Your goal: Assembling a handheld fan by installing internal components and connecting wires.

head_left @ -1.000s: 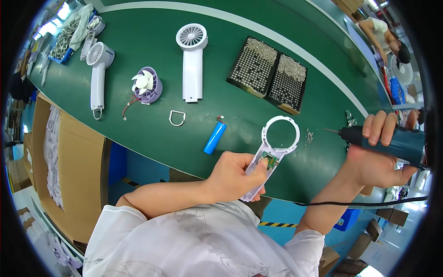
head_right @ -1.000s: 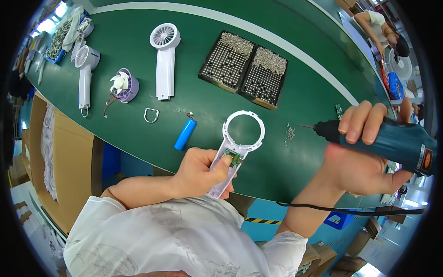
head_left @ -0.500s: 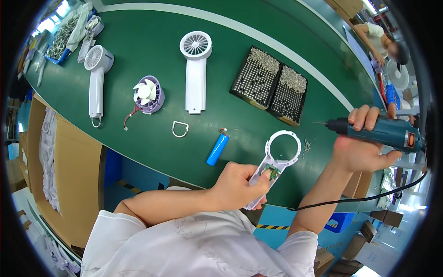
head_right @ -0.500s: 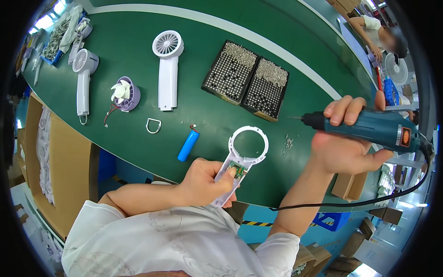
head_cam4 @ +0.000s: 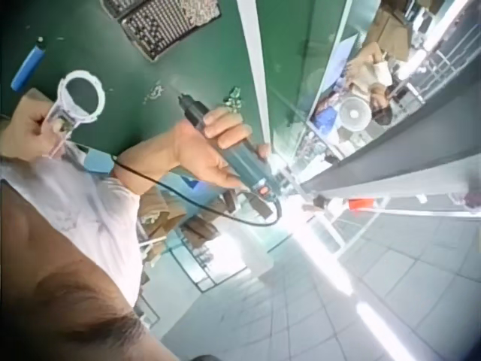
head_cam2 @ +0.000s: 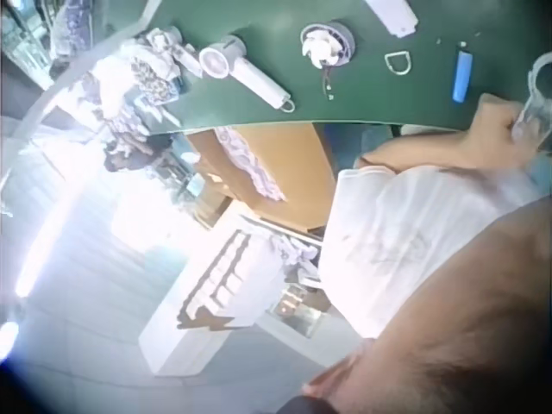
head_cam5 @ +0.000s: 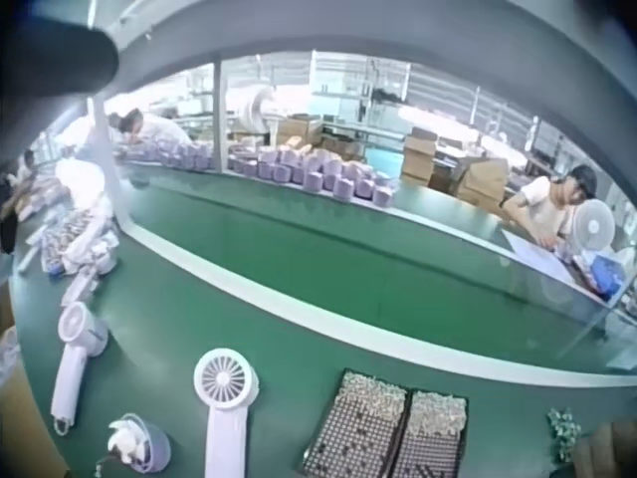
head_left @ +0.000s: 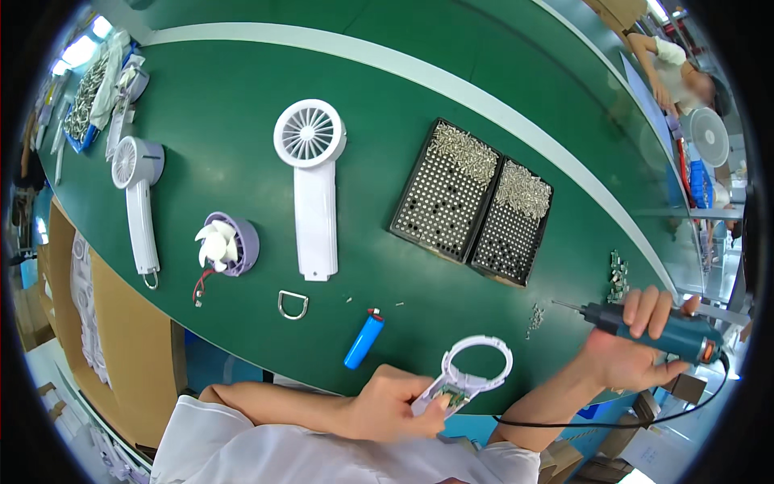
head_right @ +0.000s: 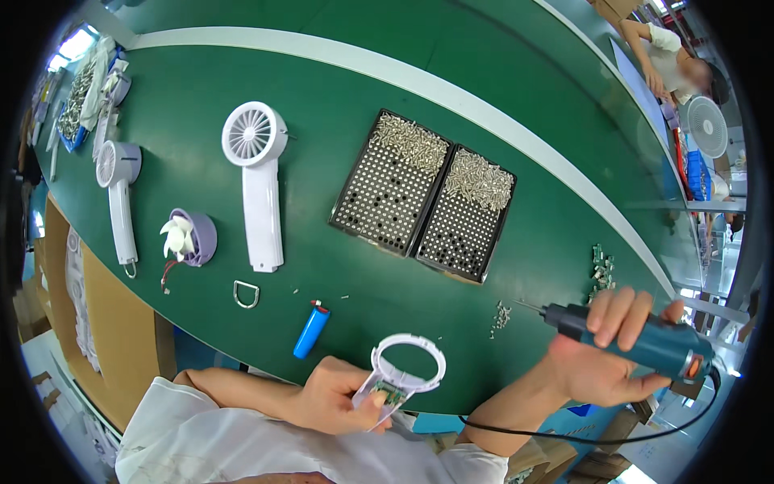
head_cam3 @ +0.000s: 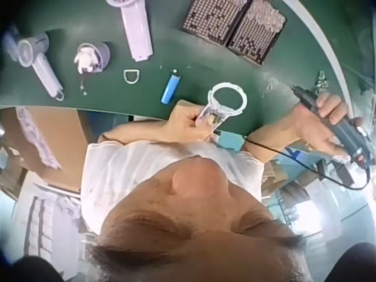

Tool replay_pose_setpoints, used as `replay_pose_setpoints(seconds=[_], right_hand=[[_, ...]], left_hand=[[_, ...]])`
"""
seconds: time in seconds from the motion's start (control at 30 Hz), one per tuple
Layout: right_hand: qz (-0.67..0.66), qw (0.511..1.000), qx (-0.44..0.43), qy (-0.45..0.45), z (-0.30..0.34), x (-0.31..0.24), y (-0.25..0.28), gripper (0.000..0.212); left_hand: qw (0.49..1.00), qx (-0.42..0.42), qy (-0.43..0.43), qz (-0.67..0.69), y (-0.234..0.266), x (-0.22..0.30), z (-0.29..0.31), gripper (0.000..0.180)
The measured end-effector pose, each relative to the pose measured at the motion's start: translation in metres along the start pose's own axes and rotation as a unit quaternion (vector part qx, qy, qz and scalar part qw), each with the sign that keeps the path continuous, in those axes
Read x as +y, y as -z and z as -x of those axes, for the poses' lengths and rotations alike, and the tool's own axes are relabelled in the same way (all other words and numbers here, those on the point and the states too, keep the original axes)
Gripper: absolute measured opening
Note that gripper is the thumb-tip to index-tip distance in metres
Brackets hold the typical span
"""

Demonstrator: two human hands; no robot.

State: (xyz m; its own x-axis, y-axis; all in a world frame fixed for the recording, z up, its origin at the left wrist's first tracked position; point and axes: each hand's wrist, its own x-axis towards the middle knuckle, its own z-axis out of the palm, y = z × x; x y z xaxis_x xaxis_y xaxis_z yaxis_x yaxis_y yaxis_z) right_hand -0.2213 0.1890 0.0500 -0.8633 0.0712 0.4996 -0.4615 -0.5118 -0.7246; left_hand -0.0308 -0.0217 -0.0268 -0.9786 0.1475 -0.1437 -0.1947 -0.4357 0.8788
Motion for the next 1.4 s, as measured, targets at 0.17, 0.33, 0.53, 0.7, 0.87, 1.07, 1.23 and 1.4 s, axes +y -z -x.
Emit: replay_pose_setpoints(seconds=[0.17, 0.33, 0.53, 0.7, 0.87, 1.07, 1.23, 1.4], right_hand=[[0.019, 1.000, 0.007, 0.016, -0.004, -0.001, 0.010, 0.067], [-0.001, 1.000, -0.005, -0.002, -0.009, 0.001, 0.014, 0.067], [-0.008, 1.000, 0.008, -0.018, -0.010, 0.001, 0.022, 0.067], [-0.014, 1.000, -0.001, -0.018, -0.009, -0.004, 0.021, 0.066], [0.005, 1.000, -0.007, -0.027, -0.008, -0.012, 0.019, 0.075], [0.060, 0.997, 0.042, -0.024, -0.013, 0.020, 0.008, 0.088], [0.102, 0.995, -0.015, -0.005, -0.007, 0.017, 0.006, 0.079], [0.115, 0.992, -0.044, -0.003, -0.001, 0.013, 0.007, 0.077]], left_hand=[[0.999, 0.007, -0.032, -0.030, 0.004, 0.003, -0.004, 0.018], [0.998, -0.006, -0.042, -0.038, 0.004, 0.003, -0.007, 0.014], [0.998, 0.003, -0.051, -0.029, 0.003, 0.000, -0.005, 0.013], [0.998, 0.004, -0.041, -0.037, 0.003, -0.001, -0.002, 0.015], [1.000, -0.022, 0.007, 0.001, 0.004, 0.003, -0.003, 0.012], [0.990, -0.012, 0.121, 0.072, 0.008, 0.005, 0.004, 0.025], [0.987, 0.029, 0.152, 0.044, 0.002, 0.007, 0.006, 0.043], [0.991, 0.042, 0.125, 0.037, 0.002, 0.004, 0.007, 0.045]])
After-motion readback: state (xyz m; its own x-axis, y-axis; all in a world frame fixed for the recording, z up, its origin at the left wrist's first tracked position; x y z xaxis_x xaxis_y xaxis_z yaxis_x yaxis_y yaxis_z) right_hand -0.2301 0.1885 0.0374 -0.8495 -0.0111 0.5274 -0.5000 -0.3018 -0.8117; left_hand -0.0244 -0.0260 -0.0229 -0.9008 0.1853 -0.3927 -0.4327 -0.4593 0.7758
